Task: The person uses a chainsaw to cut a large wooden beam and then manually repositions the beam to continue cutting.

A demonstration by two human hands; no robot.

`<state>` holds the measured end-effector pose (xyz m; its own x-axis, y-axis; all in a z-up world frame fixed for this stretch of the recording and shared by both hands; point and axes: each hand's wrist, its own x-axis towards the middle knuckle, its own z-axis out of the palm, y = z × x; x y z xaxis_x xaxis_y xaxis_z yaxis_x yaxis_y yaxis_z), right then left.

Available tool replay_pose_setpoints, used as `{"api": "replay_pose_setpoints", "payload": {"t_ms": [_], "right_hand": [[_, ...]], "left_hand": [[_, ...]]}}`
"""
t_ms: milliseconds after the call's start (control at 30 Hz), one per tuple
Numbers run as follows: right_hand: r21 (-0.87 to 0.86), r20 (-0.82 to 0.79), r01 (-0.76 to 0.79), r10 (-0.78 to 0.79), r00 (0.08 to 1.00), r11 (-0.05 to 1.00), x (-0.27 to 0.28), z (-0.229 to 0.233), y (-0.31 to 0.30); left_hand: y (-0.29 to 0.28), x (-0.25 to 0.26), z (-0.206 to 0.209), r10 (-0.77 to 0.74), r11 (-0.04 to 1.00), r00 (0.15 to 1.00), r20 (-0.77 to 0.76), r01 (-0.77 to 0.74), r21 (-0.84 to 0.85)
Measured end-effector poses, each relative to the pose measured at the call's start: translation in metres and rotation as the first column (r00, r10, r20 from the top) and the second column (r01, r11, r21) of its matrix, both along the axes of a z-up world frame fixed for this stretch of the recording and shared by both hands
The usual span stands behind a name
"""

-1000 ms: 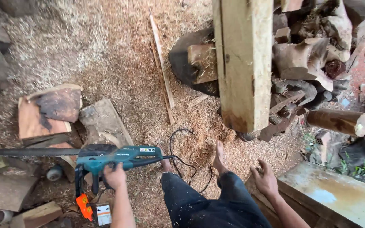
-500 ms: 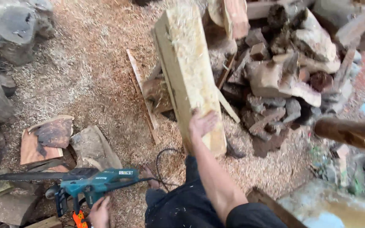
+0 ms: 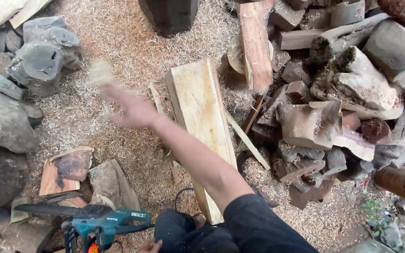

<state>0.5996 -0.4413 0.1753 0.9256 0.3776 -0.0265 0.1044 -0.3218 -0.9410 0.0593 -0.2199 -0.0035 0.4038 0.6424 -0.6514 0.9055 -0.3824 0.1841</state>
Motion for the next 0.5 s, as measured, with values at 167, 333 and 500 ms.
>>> {"api": "replay_pose_setpoints", "payload": {"t_ms": [167, 333, 500], "right_hand": [[0.258, 0.288, 0.277, -0.348, 0.892, 0.926, -0.060, -0.008, -0.038], [-0.337, 0.324, 0.818, -0.759, 0.565, 0.466, -0.109, -0.141, -0.154], [-0.740, -0.121, 0.642, -0.979, 0.165, 0.200, -0.105, -0.136, -0.172]], "left_hand": [[-0.028, 0.131, -0.012, -0.055, 0.984, 0.998, -0.023, 0.050, -0.171], [-0.067, 0.267, 0.006, 0.037, 0.909, 0.998, -0.055, -0.057, -0.412], [-0.105, 0.376, 0.081, -0.060, 0.874, 0.997, -0.043, 0.032, -0.486]]}}
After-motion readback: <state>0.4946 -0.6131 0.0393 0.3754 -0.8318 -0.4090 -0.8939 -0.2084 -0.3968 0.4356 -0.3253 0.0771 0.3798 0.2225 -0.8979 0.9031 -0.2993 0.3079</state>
